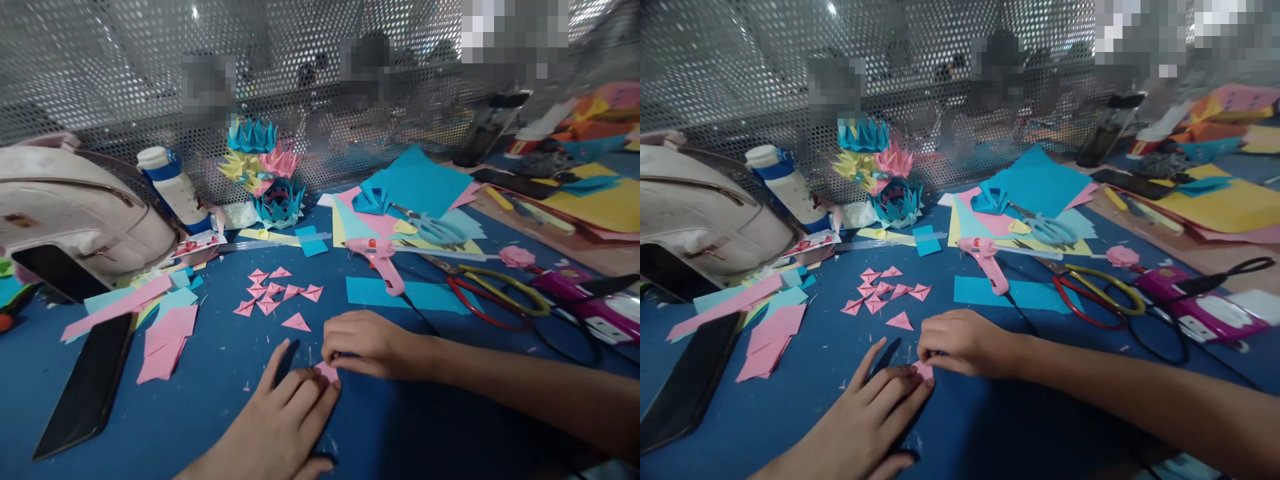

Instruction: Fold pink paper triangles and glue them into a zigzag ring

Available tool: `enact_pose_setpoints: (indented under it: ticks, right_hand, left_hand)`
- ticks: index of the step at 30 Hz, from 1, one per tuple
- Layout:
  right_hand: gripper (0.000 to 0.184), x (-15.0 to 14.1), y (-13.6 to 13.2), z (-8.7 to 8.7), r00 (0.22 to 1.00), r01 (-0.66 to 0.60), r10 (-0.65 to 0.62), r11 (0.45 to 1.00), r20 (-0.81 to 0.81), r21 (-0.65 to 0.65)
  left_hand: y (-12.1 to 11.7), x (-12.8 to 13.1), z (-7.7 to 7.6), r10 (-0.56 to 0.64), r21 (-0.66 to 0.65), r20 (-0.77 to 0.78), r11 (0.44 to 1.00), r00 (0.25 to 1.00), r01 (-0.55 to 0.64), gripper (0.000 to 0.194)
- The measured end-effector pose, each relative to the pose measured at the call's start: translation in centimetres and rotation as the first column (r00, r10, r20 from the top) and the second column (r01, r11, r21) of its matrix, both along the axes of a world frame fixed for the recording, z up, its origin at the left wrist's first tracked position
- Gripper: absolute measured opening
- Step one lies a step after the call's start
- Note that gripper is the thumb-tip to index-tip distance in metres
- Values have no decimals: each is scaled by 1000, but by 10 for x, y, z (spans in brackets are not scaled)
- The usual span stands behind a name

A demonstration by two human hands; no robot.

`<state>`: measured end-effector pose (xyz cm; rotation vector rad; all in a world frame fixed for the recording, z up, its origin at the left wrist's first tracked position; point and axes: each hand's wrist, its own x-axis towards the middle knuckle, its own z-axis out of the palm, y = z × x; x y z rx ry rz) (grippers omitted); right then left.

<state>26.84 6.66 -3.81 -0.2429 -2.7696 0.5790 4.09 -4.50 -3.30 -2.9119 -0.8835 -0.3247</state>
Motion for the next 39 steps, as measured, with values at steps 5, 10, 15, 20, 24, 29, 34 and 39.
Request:
enact_pose_setpoints:
  ticks: [5,10,15,20,24,29,34,39]
  right_hand:
    - [22,7,17,3,987,-119,120,993,-107,9]
    - [29,11,25,6,969,-217,202,971,-142,-98]
    - [30,11,20,7,968,-240,228,964,-106,-118]
    - [22,11,18,6,974,-225,221,969,-49,-105]
    - [21,11,19,5,978,-207,205,976,-33,-69]
    - [27,12,22,5,986,-166,166,984,3,62]
    - [21,9,19,12,982,-189,183,921,52,341]
    - [25,3,8,16,969,-233,242,818,53,526]
  left_hand:
    - [-2,0,1,17,-42,-10,999,1000,-18,66]
    - [-3,0,0,28,-68,-3,997,1000,-28,66]
    - [-3,0,-1,23,-72,18,997,1000,-21,64]
    - [-1,-1,0,16,-36,31,999,999,-15,63]
    - [-1,-1,-1,13,-46,20,999,1000,-12,64]
    - [-4,-2,-6,27,-76,15,997,1000,-26,68]
    - [-6,-5,-7,-1,-23,30,1000,1000,2,57]
    - [-7,-9,-7,-23,36,95,999,995,20,41]
